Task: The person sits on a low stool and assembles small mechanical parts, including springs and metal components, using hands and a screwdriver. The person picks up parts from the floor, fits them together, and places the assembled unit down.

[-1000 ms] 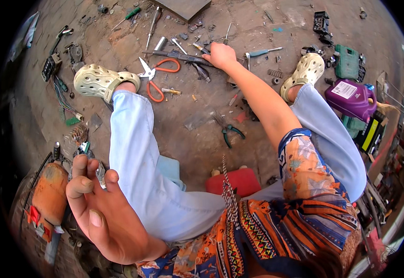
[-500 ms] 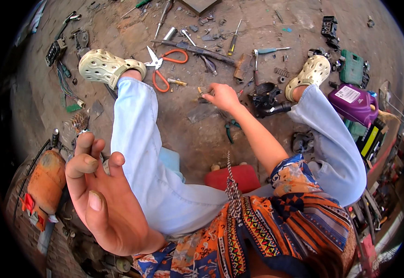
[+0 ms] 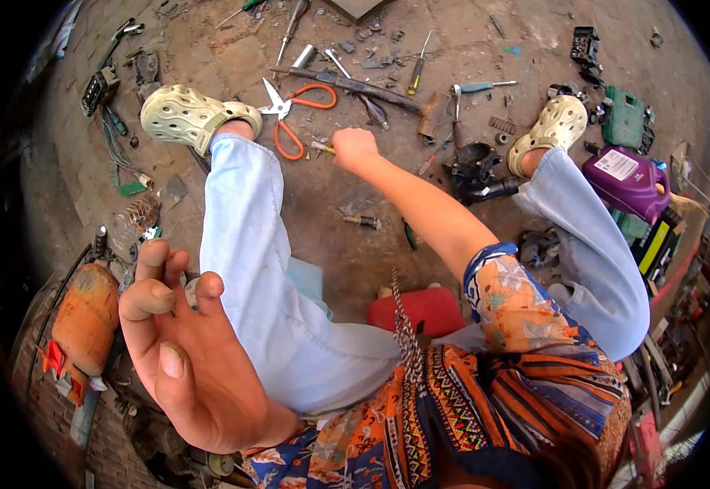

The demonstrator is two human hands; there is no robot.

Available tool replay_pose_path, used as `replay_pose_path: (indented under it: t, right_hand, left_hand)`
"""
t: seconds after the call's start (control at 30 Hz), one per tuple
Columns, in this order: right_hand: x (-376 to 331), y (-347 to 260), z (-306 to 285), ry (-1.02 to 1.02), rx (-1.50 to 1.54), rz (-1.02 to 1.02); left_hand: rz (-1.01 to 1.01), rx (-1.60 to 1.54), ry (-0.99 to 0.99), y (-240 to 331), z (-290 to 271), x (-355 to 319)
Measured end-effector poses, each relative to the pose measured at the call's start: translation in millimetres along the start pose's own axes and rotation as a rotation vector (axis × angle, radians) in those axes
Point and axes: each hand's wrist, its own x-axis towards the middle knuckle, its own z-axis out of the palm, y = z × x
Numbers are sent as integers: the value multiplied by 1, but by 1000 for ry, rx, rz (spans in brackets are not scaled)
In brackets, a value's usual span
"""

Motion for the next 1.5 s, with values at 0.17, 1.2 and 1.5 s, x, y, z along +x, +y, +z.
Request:
replay_pose_path:
  t: [0.17,1.2,1.5]
  right_hand:
    - [-44,19,-49,-485,763,243]
    - [-373,-60,-177,636,2062,-344]
    - [-457,90,-214,925,1898,-425]
  left_hand:
    - [-22,-8,69,2,7,-3]
    - [-346,-114,-711,-103,144,34]
    - [-429,122,-165,-143,123,48]
